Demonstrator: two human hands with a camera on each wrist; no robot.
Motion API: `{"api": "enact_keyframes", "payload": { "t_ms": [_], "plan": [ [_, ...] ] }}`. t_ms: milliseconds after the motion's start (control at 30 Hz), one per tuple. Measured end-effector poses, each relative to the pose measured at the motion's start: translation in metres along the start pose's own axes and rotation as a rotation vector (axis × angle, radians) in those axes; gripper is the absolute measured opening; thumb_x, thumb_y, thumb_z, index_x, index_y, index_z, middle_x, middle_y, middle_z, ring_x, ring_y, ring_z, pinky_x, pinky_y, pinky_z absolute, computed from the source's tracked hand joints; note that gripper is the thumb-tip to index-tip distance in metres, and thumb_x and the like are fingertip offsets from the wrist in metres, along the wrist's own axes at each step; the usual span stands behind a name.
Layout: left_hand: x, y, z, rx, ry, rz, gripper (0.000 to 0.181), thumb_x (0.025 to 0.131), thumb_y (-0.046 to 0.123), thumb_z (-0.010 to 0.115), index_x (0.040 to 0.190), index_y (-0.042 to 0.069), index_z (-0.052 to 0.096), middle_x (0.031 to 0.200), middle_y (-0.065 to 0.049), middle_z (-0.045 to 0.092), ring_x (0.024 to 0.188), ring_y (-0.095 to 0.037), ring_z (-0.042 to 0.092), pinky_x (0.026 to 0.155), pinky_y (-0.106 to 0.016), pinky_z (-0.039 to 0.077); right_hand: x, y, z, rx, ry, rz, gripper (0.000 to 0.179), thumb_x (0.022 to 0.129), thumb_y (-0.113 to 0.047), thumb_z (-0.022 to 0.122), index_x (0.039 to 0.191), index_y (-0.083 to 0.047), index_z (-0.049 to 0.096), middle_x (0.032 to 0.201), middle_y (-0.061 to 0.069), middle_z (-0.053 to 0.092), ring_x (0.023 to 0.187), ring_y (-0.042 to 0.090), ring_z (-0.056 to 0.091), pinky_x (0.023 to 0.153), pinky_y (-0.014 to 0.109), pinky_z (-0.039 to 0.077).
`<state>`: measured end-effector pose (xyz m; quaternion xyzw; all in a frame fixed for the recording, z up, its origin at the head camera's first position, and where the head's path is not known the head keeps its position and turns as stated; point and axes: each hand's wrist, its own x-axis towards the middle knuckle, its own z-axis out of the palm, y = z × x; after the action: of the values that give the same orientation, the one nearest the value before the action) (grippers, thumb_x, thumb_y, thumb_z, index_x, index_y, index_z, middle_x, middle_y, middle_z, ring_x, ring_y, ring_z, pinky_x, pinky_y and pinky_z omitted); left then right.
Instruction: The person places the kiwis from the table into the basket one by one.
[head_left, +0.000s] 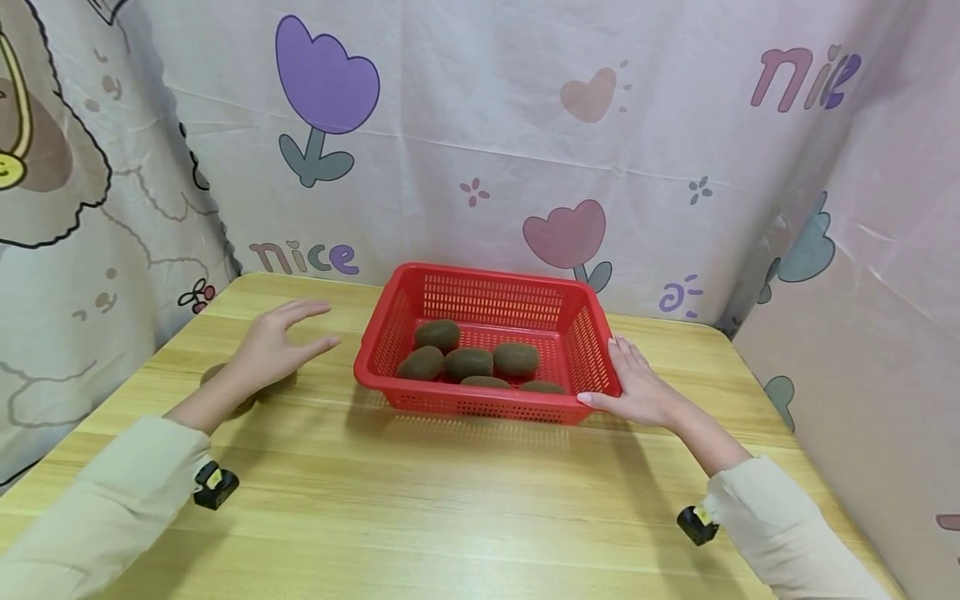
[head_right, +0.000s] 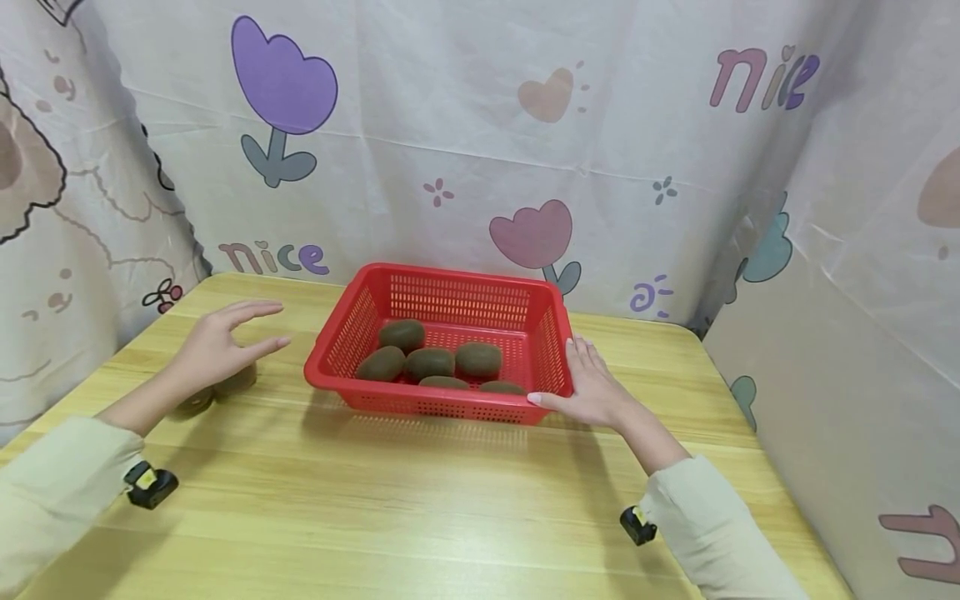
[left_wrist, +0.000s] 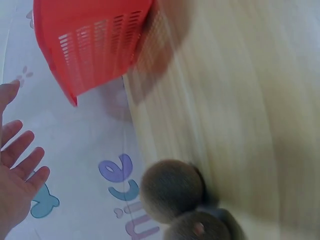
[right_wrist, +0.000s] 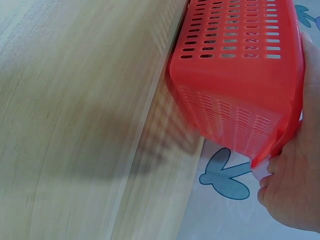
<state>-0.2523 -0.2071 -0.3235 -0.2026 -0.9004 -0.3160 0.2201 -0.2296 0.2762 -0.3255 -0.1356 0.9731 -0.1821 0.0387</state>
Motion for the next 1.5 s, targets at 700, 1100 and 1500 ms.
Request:
{"api": "enact_keyframes", "payload": {
  "t_ms": [700,1100,1500],
  "plan": [
    [-0.043,-0.054,-0.022,0.064,0.022,-0.123,0.050,0.077,0.024,0.075,0.115,-0.006,0.060,0.117,-0.031,0.058,0.111,-0.050,0.049,0.087,-0.059,0.039,0.001,0.001,0.001,0.002,-0.008,0.005,0.106,0.079,-0.060,0.057,0.148,0.001,0.003,0.154,0.026,0.002,0.140,0.046,0.003,0.106,0.067,0.019],
    [-0.058,-0.089,-0.033,0.069,-0.105,-0.243,0.055,0.082,0.031,0.069,0.119,-0.008,0.056,0.122,-0.035,0.051,0.116,-0.055,0.041,0.092,-0.064,0.032,0.001,0.002,0.001,-0.008,-0.009,0.005,0.107,0.079,-0.061,0.056,0.147,0.004,0.003,0.154,0.025,0.001,0.140,0.045,0.002,0.108,0.066,0.017],
    [-0.068,-0.104,-0.038,0.131,-0.207,-0.282,0.056,0.083,0.035,0.066,0.118,-0.008,0.058,0.120,-0.037,0.052,0.107,-0.048,0.050,0.080,-0.056,0.041,0.000,0.001,0.001,0.002,0.000,-0.009,0.106,0.080,-0.058,0.058,0.147,0.004,0.003,0.153,0.026,0.002,0.140,0.046,0.003,0.108,0.066,0.016]
  ]
}}
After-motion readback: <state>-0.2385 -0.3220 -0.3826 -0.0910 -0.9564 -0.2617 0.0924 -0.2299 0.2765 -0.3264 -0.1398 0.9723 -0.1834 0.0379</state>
